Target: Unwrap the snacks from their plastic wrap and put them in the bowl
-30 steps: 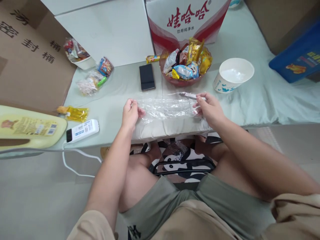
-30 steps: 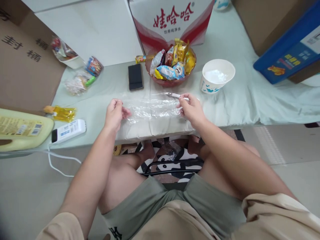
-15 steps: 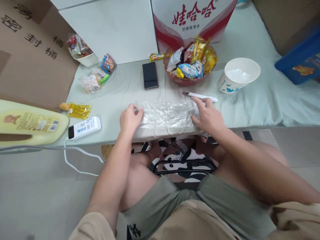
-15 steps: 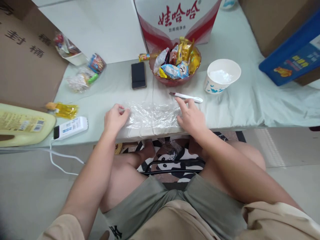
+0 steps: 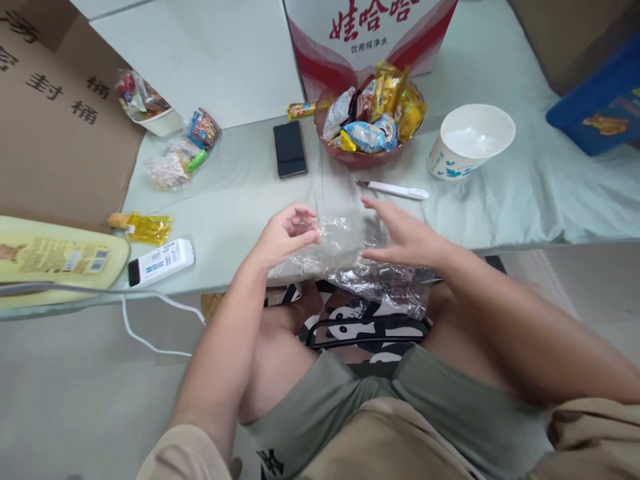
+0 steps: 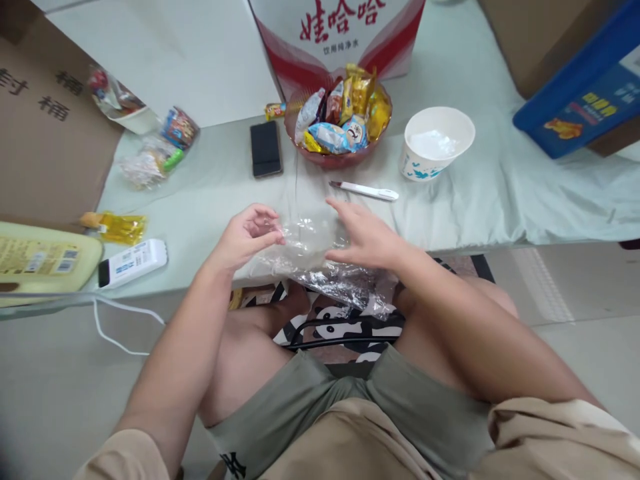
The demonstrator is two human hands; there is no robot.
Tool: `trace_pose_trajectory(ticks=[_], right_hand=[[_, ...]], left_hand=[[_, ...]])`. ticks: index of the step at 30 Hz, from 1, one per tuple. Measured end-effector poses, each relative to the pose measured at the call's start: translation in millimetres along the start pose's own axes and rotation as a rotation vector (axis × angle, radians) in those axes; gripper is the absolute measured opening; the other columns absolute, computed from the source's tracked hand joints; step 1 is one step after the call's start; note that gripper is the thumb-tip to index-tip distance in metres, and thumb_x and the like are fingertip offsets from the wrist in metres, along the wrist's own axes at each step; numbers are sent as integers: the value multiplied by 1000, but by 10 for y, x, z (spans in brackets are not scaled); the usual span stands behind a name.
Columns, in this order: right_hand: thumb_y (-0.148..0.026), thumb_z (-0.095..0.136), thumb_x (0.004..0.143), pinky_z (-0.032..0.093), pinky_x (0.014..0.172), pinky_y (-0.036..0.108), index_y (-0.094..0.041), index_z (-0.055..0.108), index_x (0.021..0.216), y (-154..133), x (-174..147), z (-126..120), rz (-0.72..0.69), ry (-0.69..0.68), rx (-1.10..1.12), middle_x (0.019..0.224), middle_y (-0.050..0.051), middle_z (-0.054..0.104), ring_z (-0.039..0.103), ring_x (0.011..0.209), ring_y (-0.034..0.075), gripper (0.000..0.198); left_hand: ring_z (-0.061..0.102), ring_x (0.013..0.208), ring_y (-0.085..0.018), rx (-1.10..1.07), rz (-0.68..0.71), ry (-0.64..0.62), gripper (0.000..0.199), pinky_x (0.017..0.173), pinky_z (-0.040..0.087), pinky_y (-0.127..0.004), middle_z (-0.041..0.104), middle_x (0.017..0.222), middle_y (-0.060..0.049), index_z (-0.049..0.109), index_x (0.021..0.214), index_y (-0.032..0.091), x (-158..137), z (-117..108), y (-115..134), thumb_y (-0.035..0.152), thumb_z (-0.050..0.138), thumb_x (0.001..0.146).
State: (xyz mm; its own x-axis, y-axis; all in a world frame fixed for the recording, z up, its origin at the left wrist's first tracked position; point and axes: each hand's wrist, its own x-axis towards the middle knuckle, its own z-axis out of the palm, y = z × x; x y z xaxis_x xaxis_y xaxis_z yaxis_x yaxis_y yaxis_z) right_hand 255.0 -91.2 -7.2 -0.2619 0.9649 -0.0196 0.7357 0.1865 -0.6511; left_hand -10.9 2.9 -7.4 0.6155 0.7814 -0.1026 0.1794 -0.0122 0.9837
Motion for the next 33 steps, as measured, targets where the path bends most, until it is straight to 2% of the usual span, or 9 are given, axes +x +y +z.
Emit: trace_pose_trajectory(ticks=[3, 6, 9, 11, 14, 17, 21, 27, 33], right_hand=[[-35, 72, 76, 53, 99, 51, -17, 66, 120, -48, 149, 54, 29, -125, 20, 120, 16, 71, 66, 116, 36, 48], [-24, 60, 83, 55, 75, 38, -20, 63, 80, -79, 207, 51, 68, -127, 221, 78, 5, 71, 70, 79, 23, 6], [-25, 60, 86, 50, 56, 27, -21, 57, 82, -118, 206, 40, 206, -3, 619, 78, 3, 71, 68, 65, 16, 7], [-30, 65, 87, 50, 53, 25, -21, 55, 86, -159, 203, 58, 294, 64, 814, 82, 4, 73, 69, 66, 15, 13], [-33, 73, 84, 59, 63, 29, -22, 59, 97, -216, 204, 112, 320, 14, 978, 85, 4, 74, 72, 74, 17, 22], [-27, 70, 87, 62, 72, 32, -22, 63, 105, -224, 206, 151, 335, -42, 975, 83, 4, 74, 74, 76, 18, 20], [-27, 56, 95, 60, 62, 31, -21, 64, 114, -172, 192, 150, 336, -22, 829, 80, 5, 73, 72, 66, 18, 21], [-29, 63, 85, 59, 59, 29, -33, 42, 142, -144, 143, 152, 148, 111, 859, 143, 9, 56, 69, 68, 11, 61], [-48, 65, 86, 57, 59, 27, -31, 52, 129, -66, 174, 263, 100, 181, 939, 139, 6, 58, 65, 70, 10, 48]], left_hand=[[67, 68, -15, -89, -4, -15, 53, 67, 58, -30, 67, 78, 1, 58, 99, 23, -20, 23, 144, 43, 90, 63], [73, 91, -21, -152, -14, 244, 55, 77, 60, -32, 73, 95, -6, 58, 105, 25, 25, -31, 235, 68, 75, 74], [66, 122, -26, -209, -75, 347, 59, 88, 59, -35, 71, 121, -14, 61, 108, 23, 84, -15, 232, 77, 49, 87], [64, 126, -29, -267, -134, 188, 61, 91, 58, -38, 71, 125, -16, 63, 109, 21, 118, 80, 179, 74, 62, 80], [73, 106, -28, -263, -183, -8, 58, 86, 58, -37, 76, 105, -13, 66, 106, 18, 171, 276, 85, 54, 86, 65], [73, 74, -21, -149, -203, 68, 40, 66, 55, -30, 74, 80, -7, 66, 96, 17, 225, 385, 48, 49, 78, 76], [63, 46, -16, -28, -228, 80, 35, 46, 42, -26, 68, 62, 0, 63, 106, 21, 223, 330, 76, 47, 72, 84], [63, 51, -12, -220, -96, 30, 61, 51, 47, -23, 66, 65, 7, 52, 115, 28, 74, 198, 136, 42, 86, 66], [67, 57, -16, -287, -225, -8, 70, 55, 51, -26, 68, 66, 4, 51, 126, 25, 123, 213, 43, 39, 86, 67]])
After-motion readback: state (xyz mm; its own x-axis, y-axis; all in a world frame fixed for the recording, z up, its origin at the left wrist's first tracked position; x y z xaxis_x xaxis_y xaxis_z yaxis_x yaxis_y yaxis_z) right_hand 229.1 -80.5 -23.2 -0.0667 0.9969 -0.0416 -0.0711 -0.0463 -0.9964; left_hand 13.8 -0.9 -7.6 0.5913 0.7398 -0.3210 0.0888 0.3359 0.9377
